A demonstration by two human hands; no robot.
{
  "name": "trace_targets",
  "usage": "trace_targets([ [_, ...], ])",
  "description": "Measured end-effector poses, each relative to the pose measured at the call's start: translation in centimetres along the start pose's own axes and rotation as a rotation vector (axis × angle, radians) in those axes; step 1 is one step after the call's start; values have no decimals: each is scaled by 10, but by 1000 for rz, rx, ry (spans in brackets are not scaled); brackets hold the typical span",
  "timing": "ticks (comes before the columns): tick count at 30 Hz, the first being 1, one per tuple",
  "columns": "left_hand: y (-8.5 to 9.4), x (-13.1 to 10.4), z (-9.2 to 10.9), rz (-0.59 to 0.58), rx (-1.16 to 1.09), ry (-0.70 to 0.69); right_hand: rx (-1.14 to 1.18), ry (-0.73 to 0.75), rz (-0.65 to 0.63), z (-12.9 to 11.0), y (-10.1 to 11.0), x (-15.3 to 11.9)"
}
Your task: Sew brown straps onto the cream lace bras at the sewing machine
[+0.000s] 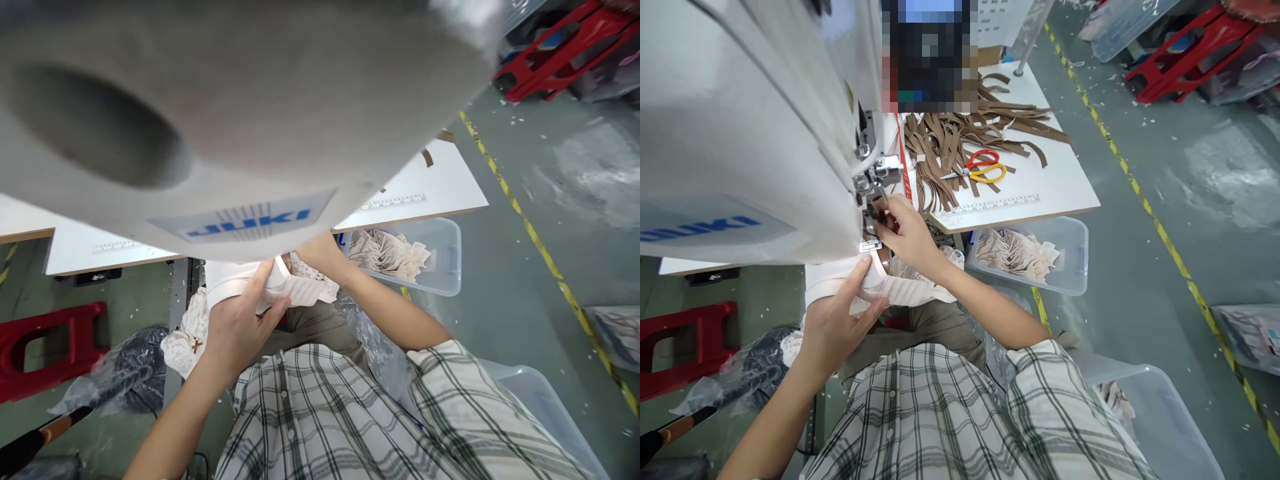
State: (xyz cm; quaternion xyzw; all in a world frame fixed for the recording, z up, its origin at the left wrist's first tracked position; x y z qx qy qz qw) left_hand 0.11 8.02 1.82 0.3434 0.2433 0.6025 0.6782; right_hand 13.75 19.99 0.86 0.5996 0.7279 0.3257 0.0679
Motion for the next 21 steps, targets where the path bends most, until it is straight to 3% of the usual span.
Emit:
trace_targets([
  [6, 2, -3, 7, 76, 40, -109, 283, -54, 147, 6, 5, -26],
  [10, 3, -6, 10, 132, 82, -174, 375, -86, 132, 15, 6, -49],
  [21, 4, -9, 12, 210, 63, -172, 255, 75, 67, -6, 19, -74],
])
Point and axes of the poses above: each hand's wrist, its own x-axis towards the middle knuckle, its own y-axis out of the back of the hand, z = x × y, the point moved 7 cm from there along x, towards the middle knuckle, and after that the axes turned 10 degrees about -x, right-handed, at the moved point
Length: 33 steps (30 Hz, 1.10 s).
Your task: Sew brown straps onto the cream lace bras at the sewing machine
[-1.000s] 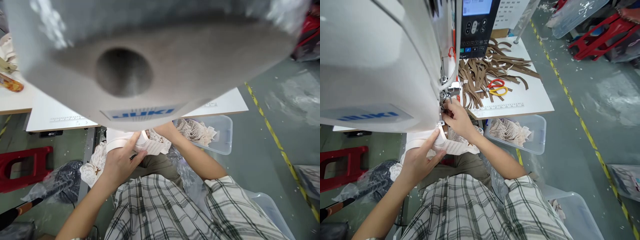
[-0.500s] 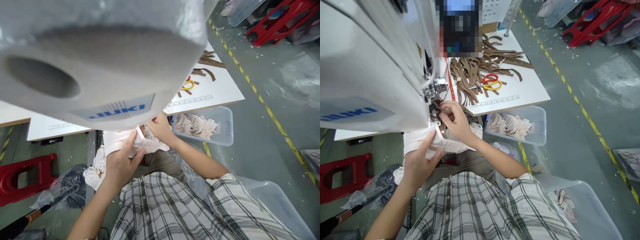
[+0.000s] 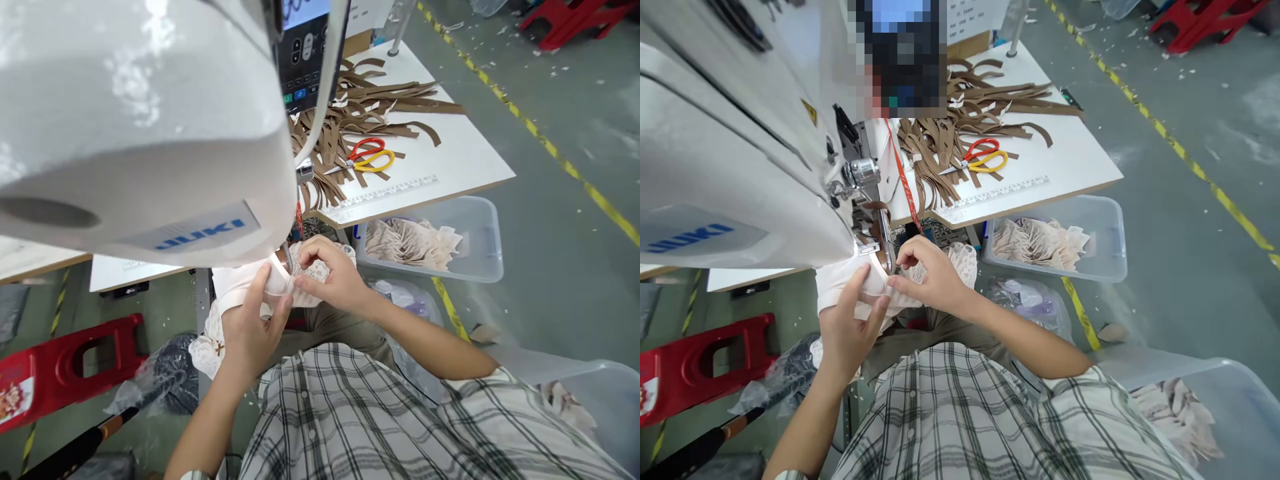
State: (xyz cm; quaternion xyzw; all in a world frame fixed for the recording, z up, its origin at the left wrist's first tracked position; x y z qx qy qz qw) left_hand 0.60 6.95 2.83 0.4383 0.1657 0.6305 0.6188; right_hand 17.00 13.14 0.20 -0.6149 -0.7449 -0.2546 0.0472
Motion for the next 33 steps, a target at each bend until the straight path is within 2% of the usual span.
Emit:
trace_targets([
  [9, 3, 3, 2, 53, 78, 69, 62, 14, -9, 2, -4, -7],
  [20, 3, 6, -4, 22, 76, 236, 90, -13, -32, 4, -3, -10],
  [29, 2, 7, -5, 58, 105, 187, 50, -27, -41, 3, 0, -11],
  [33, -5, -4, -3, 22, 87, 195, -38, -48, -53, -3, -2, -16],
])
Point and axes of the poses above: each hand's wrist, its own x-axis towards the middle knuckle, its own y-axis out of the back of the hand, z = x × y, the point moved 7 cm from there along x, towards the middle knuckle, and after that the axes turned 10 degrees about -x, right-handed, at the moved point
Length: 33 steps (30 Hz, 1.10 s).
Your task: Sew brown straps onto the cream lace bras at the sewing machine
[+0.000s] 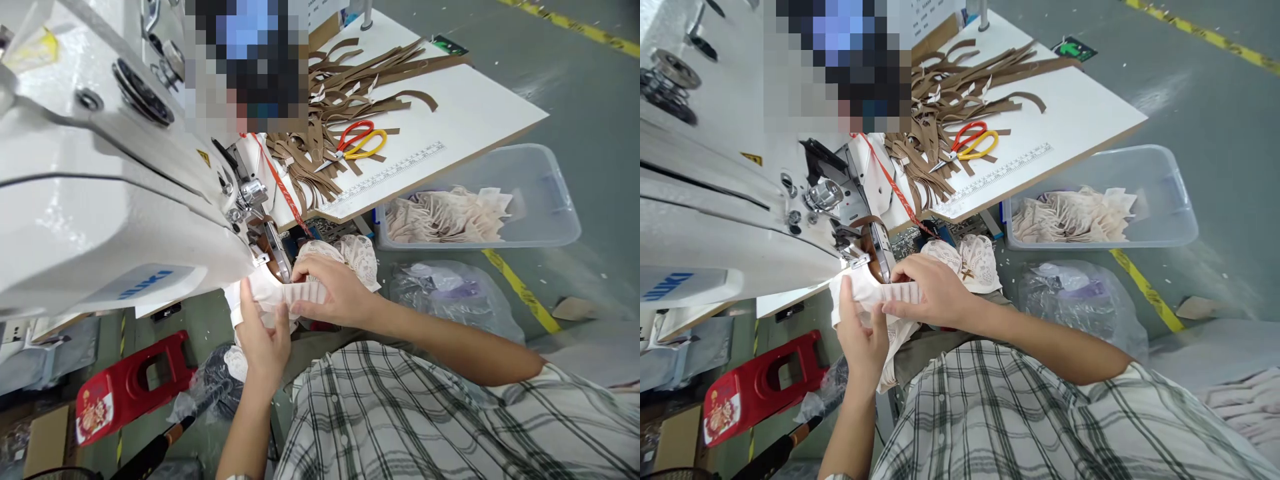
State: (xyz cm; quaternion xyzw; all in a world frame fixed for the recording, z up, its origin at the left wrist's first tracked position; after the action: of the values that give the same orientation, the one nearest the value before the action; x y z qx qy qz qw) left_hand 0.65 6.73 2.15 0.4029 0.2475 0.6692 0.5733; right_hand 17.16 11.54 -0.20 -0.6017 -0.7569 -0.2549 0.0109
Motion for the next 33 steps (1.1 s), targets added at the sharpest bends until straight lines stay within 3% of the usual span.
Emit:
trace_targets([
  [3, -11, -22, 14, -43, -53, -83, -22, -42, -8, -1, -7, -13],
  [7, -26, -61, 37, -104, -108, -190, 147, -199, -62, 4, -18, -32],
  [11, -38, -84, 33, -373, -344, -95, 295, -296, -58, 5, -10, -41],
  [12, -36, -84, 30, -402, -403, -71, 307, -295, -79, 4, -7, -42],
  [14, -18, -74, 26, -315, -433, -107, 321, -273, -165, 1, -5, -45],
  [16, 4, -59, 31, -160, -369, -262, 310, -222, -280, -4, -6, -47],
  [17, 10, -52, 34, -149, -345, -341, 294, -188, -337, -7, -7, -49],
  [19, 6, -40, 38, -293, -335, -420, 223, -108, -439, -14, -10, -52],
  [22, -8, -32, 33, -484, -407, -402, 17, 43, -488, -23, -12, -55],
  [25, -10, -32, 24, -417, -456, -438, -232, 213, -394, -29, -10, -56],
  [28, -3, -43, 24, -252, -359, -646, -400, 342, -241, -33, -7, -59],
  [30, 5, -51, 27, -134, -290, -776, -428, 370, -189, -33, -7, -61],
  [33, 12, -55, 32, -24, -218, -859, -438, 371, -171, -33, -8, -62],
])
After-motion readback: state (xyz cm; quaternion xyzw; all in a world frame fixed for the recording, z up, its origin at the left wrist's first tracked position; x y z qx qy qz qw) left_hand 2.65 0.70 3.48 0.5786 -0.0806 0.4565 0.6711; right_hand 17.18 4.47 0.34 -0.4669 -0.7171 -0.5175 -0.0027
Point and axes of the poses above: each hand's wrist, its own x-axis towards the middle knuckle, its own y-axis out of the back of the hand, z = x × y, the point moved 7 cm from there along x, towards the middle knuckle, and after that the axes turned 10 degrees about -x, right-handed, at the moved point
